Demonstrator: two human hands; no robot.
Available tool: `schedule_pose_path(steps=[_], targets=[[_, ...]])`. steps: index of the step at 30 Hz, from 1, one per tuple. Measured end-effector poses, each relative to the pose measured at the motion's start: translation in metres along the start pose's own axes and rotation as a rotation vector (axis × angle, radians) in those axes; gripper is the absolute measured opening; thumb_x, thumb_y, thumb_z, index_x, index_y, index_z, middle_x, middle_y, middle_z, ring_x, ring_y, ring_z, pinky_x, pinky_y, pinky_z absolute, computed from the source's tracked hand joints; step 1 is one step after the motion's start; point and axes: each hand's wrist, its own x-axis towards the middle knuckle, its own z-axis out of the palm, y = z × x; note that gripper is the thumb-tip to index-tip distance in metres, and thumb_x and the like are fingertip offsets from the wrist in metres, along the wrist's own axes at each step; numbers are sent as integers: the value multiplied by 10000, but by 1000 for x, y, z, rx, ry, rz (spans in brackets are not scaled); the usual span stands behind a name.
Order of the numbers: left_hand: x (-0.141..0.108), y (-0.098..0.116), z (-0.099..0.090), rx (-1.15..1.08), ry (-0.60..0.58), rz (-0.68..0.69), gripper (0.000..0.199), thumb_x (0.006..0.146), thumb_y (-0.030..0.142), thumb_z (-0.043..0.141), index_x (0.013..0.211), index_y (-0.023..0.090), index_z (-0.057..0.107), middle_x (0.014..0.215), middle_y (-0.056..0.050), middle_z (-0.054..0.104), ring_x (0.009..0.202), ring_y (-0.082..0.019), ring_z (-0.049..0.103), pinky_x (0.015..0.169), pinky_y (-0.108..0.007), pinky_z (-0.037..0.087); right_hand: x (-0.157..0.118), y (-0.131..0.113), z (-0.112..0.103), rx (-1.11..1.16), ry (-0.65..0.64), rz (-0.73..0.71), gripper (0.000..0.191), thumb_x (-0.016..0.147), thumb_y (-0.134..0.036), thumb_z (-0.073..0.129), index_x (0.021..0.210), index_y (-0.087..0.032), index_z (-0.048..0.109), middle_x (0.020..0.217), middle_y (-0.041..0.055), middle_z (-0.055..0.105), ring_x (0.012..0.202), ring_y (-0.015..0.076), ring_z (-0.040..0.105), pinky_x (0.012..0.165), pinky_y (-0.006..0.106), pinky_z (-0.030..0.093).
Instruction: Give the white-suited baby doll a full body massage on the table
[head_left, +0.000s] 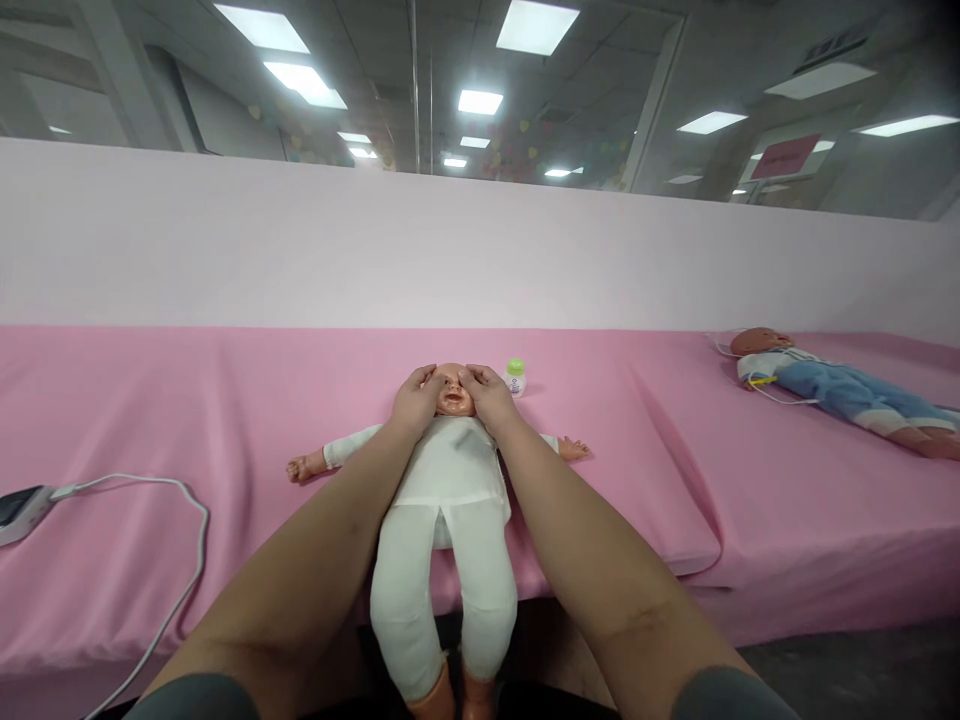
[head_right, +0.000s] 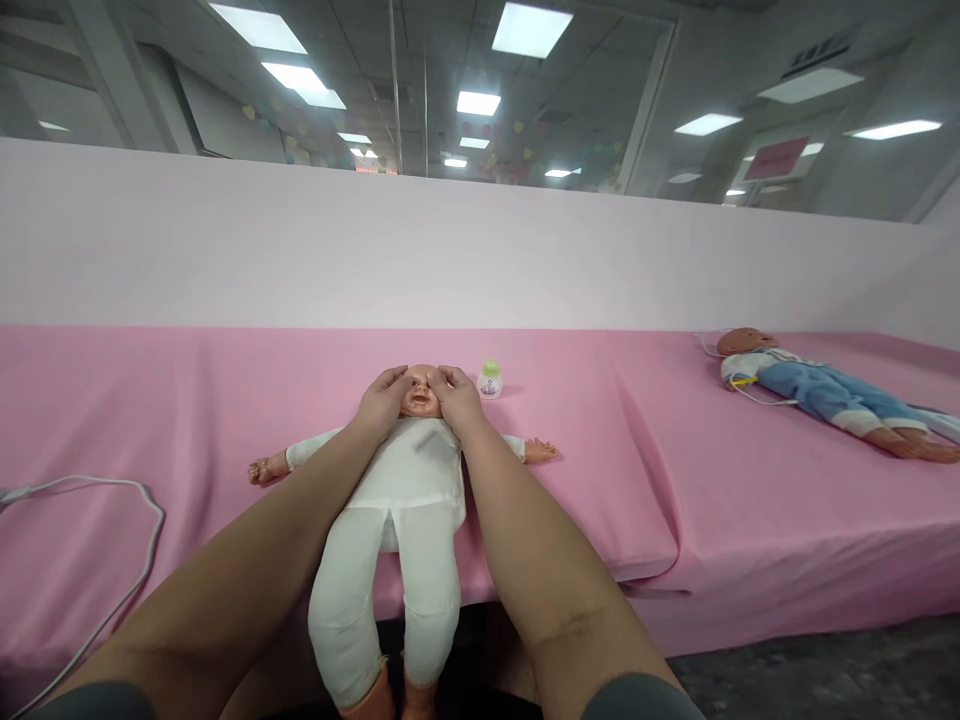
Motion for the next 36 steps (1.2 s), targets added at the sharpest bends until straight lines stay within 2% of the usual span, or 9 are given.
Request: schedule_pose_path(steps=[5,12,18,23,29,36], targets=[[2,-1,0,-34,-2,-9,453,860,399,696,1276,221,712,1235,-97,750,1167,-271,687,1042,-399,530,1,0,1,115,-26,35,459,817,-469,753,1196,-216,701,1249,87,740,1152,249,693,1066,435,532],[1,3,1,-154,-21,-114,477,851,294,619,1316,207,673,1216,-101,752,1085,-253,716,963,-396,575,3,0,1,156,-11,80,429,774,-323,741,1194,-241,721,1353,65,702,1269,236,640,1143,430,475],[2,0,0,-50,-12,-25,449,852,399,694,1269,231,704,1232,-91,746,1155,-269,691,1028,-395,541,2,2,-1,116,-38,48,517,721,-381,791,1210,-244,693,1301,57,716,1212,246,659,1099,446,506],[0,-1,0,-30,0,12,453,841,439,733,1242,231,722,1209,-94,751,1140,-282,696,1027,-416,537,2,4,-2,68,-26,30,523,719,-425,815,1193,-241,691,1273,55,721,1177,245,665,1072,442,517],[0,0,0,-16,13,9,442,840,446,748,1224,230,734,1200,-94,758,1165,-291,687,1051,-413,522,2,2,-1,14,-1,12,482,756,-459,804,1171,-237,702,1253,64,732,1180,243,661,1065,420,519],[2,0,0,-34,4,-9,408,852,407,709,1223,241,732,1189,-83,762,1167,-291,688,1048,-418,534,0,-3,2,95,-1,60,403,790,-429,726,1145,-238,706,1166,43,757,1095,230,698,1029,407,542]])
